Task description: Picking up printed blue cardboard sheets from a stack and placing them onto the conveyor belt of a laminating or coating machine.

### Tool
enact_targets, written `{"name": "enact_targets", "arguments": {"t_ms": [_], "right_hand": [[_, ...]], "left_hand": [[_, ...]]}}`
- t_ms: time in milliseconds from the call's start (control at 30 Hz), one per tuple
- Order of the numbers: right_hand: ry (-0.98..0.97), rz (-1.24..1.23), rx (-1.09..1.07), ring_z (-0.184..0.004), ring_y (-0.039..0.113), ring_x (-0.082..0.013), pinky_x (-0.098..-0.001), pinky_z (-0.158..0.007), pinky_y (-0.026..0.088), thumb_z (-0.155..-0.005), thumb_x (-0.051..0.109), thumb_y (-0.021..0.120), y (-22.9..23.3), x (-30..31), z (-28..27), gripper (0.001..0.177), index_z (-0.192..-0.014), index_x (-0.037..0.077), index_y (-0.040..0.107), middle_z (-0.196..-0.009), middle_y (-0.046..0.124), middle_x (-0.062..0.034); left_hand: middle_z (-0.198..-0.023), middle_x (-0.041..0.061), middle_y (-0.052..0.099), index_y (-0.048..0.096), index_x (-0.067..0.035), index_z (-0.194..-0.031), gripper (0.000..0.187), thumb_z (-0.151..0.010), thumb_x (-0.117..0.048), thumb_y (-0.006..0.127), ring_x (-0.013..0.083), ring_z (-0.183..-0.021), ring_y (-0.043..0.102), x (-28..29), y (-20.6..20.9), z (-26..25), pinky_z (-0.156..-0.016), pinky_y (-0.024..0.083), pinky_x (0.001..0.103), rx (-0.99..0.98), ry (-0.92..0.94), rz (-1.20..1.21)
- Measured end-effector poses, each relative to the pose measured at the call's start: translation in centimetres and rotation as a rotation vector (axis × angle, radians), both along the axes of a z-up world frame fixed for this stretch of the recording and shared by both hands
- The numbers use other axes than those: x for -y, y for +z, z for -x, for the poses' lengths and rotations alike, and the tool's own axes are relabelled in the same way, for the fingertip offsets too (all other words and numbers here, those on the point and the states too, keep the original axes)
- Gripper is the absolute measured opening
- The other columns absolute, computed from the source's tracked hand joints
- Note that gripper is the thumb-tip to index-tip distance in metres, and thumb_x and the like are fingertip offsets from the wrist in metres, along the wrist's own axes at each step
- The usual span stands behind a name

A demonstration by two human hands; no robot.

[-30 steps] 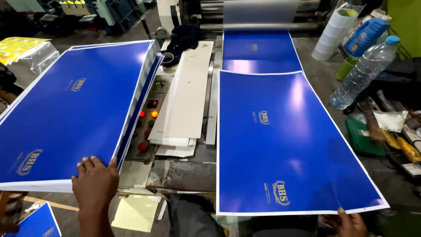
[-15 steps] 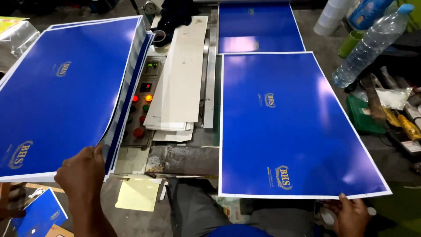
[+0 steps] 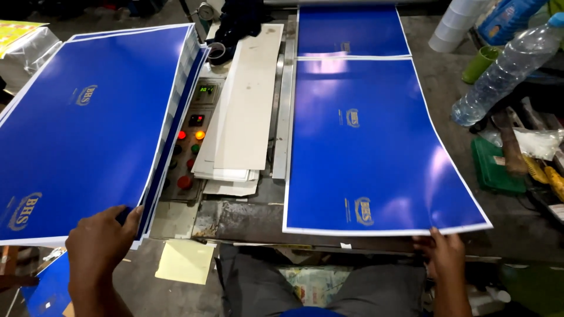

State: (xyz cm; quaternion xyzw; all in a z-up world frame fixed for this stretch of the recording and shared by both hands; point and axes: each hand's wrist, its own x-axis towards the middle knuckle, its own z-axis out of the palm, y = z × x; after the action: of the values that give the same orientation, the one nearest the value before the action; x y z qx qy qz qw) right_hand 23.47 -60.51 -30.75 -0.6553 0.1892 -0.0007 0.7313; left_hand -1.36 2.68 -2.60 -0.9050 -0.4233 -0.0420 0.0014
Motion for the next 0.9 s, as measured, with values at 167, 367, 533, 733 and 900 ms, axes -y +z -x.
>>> {"name": "enact_targets", "arguments": {"t_ms": [167, 367, 533, 733, 900], "right_hand": [[0.051, -0.113, -0.032, -0.085, 0.071, -0.0287, -0.0414, -0.062, 0.058, -0.107, 0.019, 0.057, 0.2, -0.5, -3.0, 0.036, -0.137, 0.0, 0.052, -0.101, 0.066, -0.0135], [0.107, -0.062, -0.065, -0.087, 0.071, -0.0258, -0.0382, -0.063, 0.058, -0.104, 0.021, 0.055, 1.1, -1.5, 1.7, 0.056, -0.156, 0.006, 0.041, -0.115, 0.071, -0.0205], [0.379, 0.013, -0.028, -0.084, 0.073, -0.0224, -0.0348, -0.065, 0.059, -0.099, 0.022, 0.058, 4.1, -8.7, 6.2, 0.05, -0.146, 0.005, 0.056, -0.112, 0.076, -0.0172], [0.93, -0.014, 0.022, -0.083, 0.07, -0.0133, -0.0296, -0.068, 0.061, -0.096, 0.023, 0.065, 8.3, -20.2, 10.8, 0.052, -0.145, 0.01, 0.056, -0.109, 0.078, -0.0094], [1.151, -0.197, 0.437, -0.118, 0.058, -0.0144, -0.0325, -0.101, 0.05, -0.098, 0.016, 0.069, 6.0, -23.7, 14.0, 0.061, -0.151, 0.003, 0.042, -0.131, 0.061, -0.0064]], "left_hand": [[-0.086, 0.022, 0.074, 0.08, -0.016, -0.111, 0.038, -0.106, -0.048, 0.059, 0.0465, -0.083, 0.071, -5.0, -2.5, 1.2, -0.077, 0.057, 0.054, 0.133, -0.038, -0.052], [-0.077, 0.014, 0.069, 0.073, -0.009, -0.098, 0.026, -0.112, -0.024, 0.057, 0.0298, -0.064, 0.066, -4.4, -1.6, 1.8, -0.064, 0.051, 0.038, 0.279, -0.166, -0.56], [-0.068, 0.01, 0.058, 0.069, -0.013, -0.089, 0.027, -0.115, -0.021, 0.066, 0.027, -0.056, 0.054, 4.1, -2.7, -2.8, -0.055, 0.041, 0.038, 0.452, -0.426, -0.554], [-0.061, 0.015, 0.056, 0.061, -0.007, -0.077, 0.025, -0.1, -0.011, 0.069, 0.0313, -0.051, 0.055, 20.2, -6.5, -7.9, -0.05, 0.043, 0.047, 0.718, -0.816, -0.039], [-0.072, 0.014, 0.066, 0.068, -0.006, -0.092, 0.009, -0.095, -0.013, 0.073, 0.0332, -0.061, 0.066, 26.0, -8.8, -8.1, -0.054, 0.049, 0.046, 0.803, -0.892, 0.157]]}}
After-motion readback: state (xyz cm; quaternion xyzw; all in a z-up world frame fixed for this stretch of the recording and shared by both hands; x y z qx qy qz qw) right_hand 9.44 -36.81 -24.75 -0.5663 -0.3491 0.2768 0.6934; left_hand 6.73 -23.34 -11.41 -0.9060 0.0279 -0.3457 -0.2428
